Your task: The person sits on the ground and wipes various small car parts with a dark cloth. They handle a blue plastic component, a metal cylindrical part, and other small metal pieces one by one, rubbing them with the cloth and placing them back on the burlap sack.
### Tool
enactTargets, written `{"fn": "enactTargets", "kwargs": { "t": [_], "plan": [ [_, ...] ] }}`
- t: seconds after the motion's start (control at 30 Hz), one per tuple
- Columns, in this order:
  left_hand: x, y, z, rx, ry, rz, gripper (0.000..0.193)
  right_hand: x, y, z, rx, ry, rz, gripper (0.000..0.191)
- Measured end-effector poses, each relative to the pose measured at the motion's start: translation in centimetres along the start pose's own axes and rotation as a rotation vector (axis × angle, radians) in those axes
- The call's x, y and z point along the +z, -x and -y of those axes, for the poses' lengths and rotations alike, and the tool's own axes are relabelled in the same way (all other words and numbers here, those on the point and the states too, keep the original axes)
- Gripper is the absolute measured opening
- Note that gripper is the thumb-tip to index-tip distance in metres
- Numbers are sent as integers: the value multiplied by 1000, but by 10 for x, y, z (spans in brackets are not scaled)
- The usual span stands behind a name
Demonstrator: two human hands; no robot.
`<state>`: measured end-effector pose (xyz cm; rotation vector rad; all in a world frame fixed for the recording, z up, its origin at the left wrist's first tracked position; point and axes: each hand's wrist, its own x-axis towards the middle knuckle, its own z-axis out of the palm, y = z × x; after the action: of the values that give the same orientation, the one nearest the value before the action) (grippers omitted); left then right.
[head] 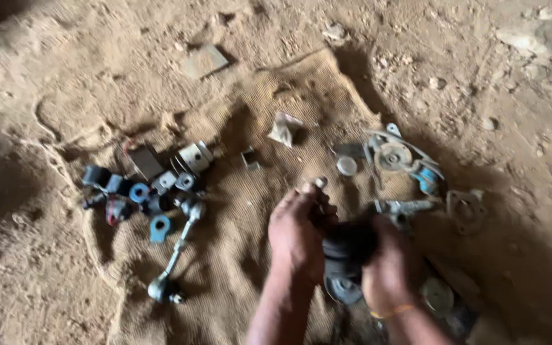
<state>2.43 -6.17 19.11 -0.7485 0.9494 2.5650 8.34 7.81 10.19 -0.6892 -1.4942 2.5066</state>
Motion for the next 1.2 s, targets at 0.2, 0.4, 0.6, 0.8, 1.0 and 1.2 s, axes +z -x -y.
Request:
{"fn": "enactTargets", "kwargs": {
  "t": [0.2,0.4,0.6,0.8,1.0,1.2],
  "plan": [
    [-4,-8,7,53,-188,40,7,19,-10,49,-258,153,62,17],
    [-13,-11,4,30,-335,16,15,49,-18,47,-461,704,348,13],
    [-8,-11,5,164,-310,-3,21,42,-28,49,-556,806,392,11],
    [-6,-3,2,448,-775,-102,31,48,-34,47,-482,662,422,6],
    [-4,8,-5,448,-922,-87,29,52,-24,50,-550,750,382,21],
    [-2,11,-6,576,-1036,39,28,60,-12,57,-1050,1310,353,29]
  ]
}}
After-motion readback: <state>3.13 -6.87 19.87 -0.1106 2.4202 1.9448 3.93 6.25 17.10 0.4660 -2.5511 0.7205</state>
